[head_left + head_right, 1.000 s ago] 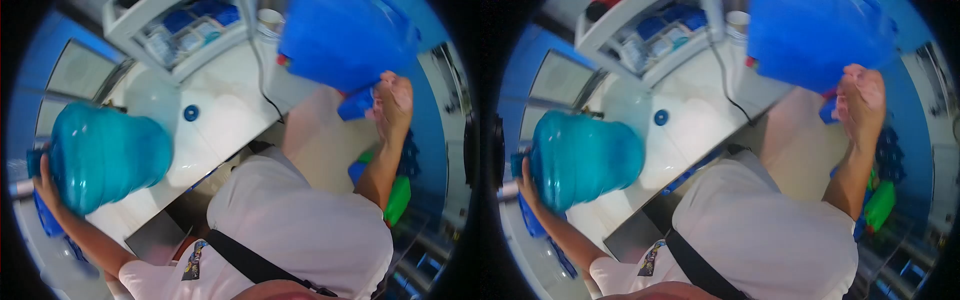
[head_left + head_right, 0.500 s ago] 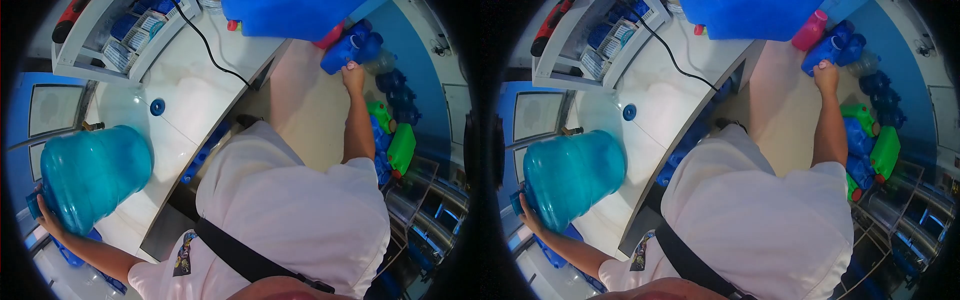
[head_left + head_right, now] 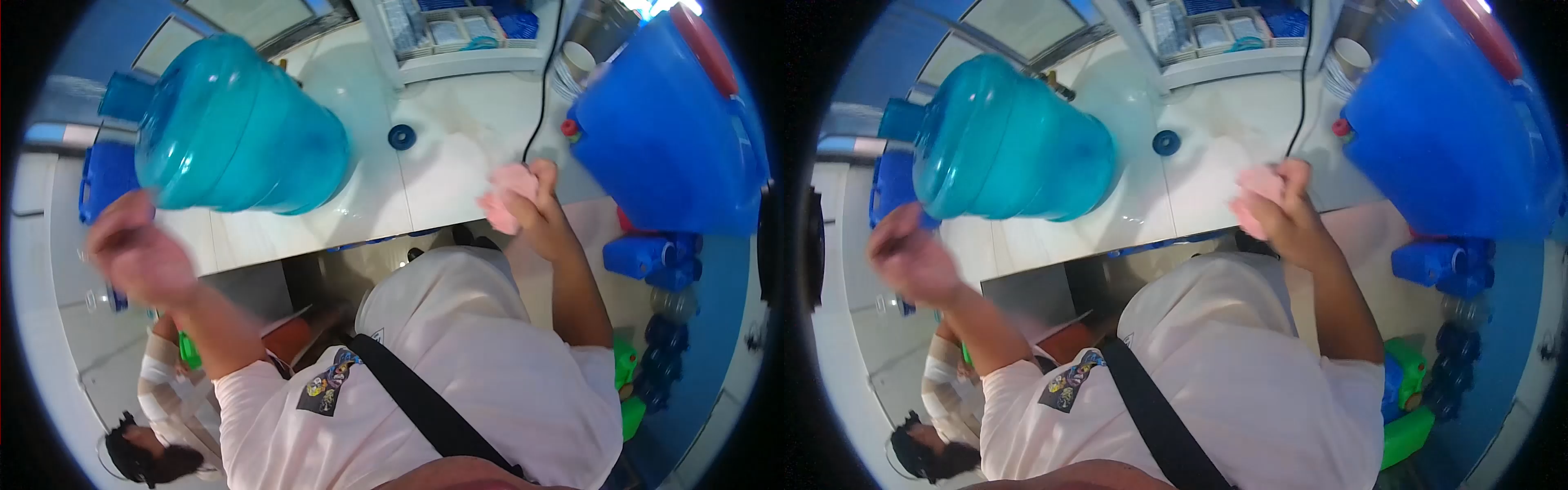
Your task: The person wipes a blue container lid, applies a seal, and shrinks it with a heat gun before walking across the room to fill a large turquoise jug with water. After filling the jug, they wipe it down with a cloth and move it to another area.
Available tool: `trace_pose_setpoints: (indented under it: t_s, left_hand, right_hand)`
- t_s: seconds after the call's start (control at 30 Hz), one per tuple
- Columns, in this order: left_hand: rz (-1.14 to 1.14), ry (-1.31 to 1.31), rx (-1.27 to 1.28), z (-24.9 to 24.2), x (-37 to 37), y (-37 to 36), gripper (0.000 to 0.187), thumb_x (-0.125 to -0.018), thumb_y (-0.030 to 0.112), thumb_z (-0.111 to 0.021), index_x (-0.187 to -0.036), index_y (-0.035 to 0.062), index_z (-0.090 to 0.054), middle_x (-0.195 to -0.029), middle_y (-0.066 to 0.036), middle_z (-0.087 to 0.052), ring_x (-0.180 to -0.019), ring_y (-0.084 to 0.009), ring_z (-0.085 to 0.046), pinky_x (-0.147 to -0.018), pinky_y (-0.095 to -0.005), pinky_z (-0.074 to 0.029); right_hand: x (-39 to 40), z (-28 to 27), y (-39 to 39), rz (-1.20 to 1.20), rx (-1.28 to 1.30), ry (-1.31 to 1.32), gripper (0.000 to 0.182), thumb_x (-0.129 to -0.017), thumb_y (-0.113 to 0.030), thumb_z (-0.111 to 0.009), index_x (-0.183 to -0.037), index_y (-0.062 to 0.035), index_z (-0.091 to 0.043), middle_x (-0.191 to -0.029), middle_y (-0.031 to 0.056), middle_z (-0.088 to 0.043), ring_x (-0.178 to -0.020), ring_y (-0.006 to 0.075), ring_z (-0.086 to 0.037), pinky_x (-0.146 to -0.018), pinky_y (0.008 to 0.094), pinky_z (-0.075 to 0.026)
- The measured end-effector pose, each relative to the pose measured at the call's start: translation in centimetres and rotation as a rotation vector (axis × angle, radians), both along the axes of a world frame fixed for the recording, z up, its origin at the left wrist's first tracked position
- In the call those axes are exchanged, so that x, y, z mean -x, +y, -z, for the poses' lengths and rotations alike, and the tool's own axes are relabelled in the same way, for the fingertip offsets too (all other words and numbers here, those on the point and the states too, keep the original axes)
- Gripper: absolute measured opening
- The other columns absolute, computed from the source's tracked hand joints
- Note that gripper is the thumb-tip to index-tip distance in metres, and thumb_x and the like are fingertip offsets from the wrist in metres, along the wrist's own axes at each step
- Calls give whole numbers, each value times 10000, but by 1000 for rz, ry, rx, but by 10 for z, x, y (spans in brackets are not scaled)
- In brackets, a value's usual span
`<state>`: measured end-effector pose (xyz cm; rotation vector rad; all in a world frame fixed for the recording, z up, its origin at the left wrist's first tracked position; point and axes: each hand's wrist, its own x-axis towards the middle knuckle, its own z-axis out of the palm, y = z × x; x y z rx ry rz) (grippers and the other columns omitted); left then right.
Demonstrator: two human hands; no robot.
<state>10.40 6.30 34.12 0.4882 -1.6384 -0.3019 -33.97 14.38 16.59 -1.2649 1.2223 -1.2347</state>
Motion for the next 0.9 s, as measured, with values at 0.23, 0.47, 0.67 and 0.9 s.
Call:
trace_pose_setpoints:
  t_s: [0.23,0.47,0.67,0.9]
  left_hand:
    - [-96,-424,-299,62,140,3,483,-740,81,-823,-1156,38,-581,-1148,-153,-626,-997,-284,-619,-775,-349,-541]
    - [-579,-569,-71,29,107,18,155,-832,125,-789,-935,42,-708,-1006,-96,-732,-852,-262,-682,-717,-328,-555]
    - [-508,-319,-431,-1,108,29,180,-968,204,-680,-911,37,-647,-828,-57,-684,-742,-166,-653,-662,-292,-522]
    - [-307,-315,-666,-15,109,22,296,-979,285,-689,-878,60,-524,-778,28,-538,-732,-37,-448,-606,-224,-389]
  right_hand:
    - [-93,-91,-100,-514,165,-337,247,-1040,-189,-560,-1204,-24,-476,-1148,68,-558,-1015,88,-537,-842,244,-475]
    - [-88,-142,-131,-394,242,220,395,-917,-327,-736,-1176,-40,-653,-954,81,-606,-951,163,-609,-722,300,-525]
    - [-132,-143,-133,-186,889,409,541,-843,-362,-779,-1245,-50,-597,-999,123,-615,-929,287,-614,-803,365,-518]
    - [-129,-134,-143,-625,454,183,371,-899,-365,-744,-969,-6,-677,-810,48,-650,-752,176,-605,-706,306,-496]
